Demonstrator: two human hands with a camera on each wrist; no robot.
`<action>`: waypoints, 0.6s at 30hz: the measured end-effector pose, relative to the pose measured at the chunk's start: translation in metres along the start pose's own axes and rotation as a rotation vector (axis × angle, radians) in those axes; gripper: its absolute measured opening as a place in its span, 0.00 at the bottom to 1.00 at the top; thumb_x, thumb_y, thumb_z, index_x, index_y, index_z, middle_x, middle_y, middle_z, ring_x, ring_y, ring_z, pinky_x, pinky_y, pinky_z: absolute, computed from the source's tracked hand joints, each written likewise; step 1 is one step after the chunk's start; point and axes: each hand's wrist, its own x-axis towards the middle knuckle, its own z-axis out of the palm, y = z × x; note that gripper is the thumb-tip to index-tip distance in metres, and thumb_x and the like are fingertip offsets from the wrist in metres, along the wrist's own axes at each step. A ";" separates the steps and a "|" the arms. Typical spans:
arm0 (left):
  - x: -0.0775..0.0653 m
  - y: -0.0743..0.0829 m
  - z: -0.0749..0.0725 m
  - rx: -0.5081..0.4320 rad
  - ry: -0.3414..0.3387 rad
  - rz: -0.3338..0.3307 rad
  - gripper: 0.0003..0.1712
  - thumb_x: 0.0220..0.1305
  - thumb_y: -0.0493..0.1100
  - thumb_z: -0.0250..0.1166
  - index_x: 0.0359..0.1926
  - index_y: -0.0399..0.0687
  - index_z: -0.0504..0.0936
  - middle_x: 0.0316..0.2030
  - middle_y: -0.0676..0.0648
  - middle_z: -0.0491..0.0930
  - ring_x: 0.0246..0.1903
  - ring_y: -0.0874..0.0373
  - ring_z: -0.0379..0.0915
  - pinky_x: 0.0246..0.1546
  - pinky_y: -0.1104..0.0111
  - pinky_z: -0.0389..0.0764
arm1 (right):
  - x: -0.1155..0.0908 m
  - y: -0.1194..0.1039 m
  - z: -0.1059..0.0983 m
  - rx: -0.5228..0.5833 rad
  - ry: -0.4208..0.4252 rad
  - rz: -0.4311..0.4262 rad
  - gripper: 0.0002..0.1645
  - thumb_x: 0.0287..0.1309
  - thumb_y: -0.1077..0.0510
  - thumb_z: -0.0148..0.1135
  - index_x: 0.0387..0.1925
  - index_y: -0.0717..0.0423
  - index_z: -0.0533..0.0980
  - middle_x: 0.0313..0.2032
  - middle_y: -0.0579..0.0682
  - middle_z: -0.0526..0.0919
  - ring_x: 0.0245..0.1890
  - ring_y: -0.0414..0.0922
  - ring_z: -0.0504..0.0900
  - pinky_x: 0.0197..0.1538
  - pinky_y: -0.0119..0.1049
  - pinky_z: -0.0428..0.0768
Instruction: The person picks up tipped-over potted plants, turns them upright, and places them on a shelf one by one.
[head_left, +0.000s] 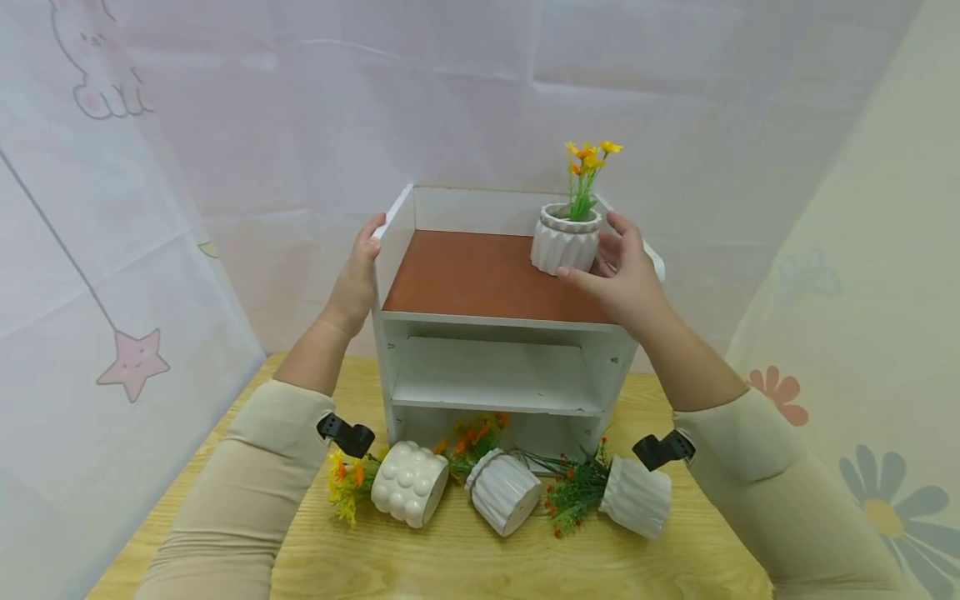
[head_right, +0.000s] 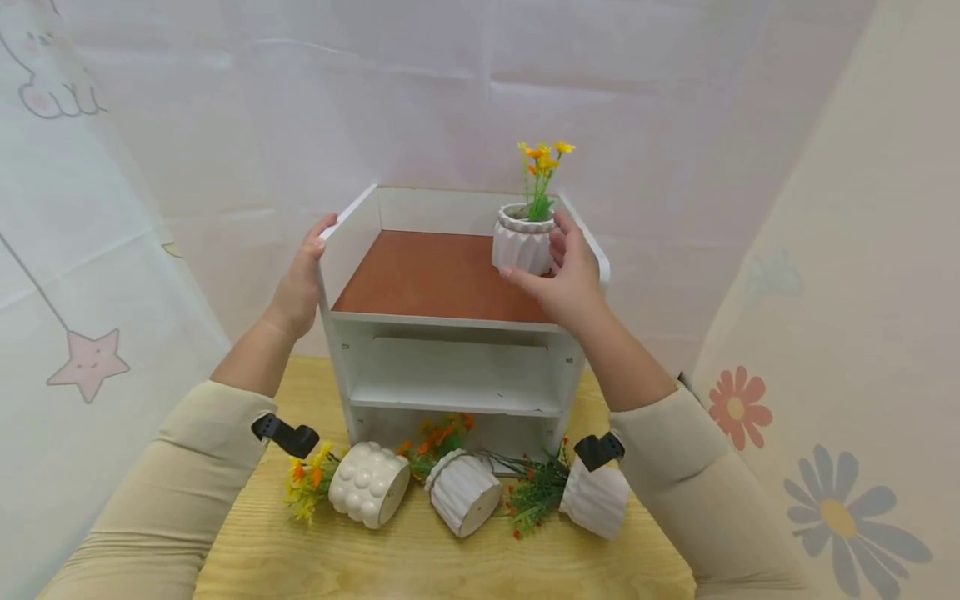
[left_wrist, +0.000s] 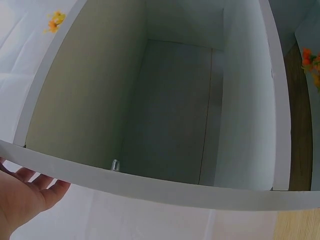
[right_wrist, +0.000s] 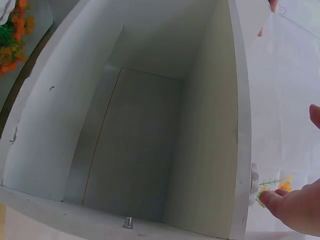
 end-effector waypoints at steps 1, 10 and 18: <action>0.000 0.000 0.000 -0.002 -0.001 0.001 0.35 0.71 0.52 0.27 0.78 0.53 0.42 0.76 0.43 0.41 0.75 0.48 0.34 0.72 0.44 0.36 | -0.003 0.001 -0.001 0.000 -0.008 -0.007 0.63 0.56 0.52 0.70 0.77 0.47 0.36 0.76 0.57 0.50 0.76 0.51 0.52 0.75 0.47 0.54; -0.001 -0.001 0.000 -0.014 -0.003 0.006 0.35 0.72 0.53 0.27 0.78 0.55 0.43 0.75 0.43 0.45 0.74 0.47 0.38 0.71 0.43 0.39 | -0.028 0.012 -0.010 -0.008 -0.089 -0.024 0.61 0.59 0.55 0.67 0.78 0.48 0.35 0.77 0.56 0.48 0.77 0.50 0.50 0.75 0.49 0.53; -0.001 -0.002 0.000 -0.008 -0.003 0.000 0.35 0.72 0.53 0.27 0.78 0.55 0.43 0.74 0.40 0.48 0.72 0.44 0.41 0.70 0.41 0.42 | -0.045 0.027 -0.018 0.014 -0.145 -0.023 0.60 0.59 0.60 0.66 0.78 0.45 0.35 0.76 0.57 0.48 0.75 0.58 0.52 0.73 0.55 0.56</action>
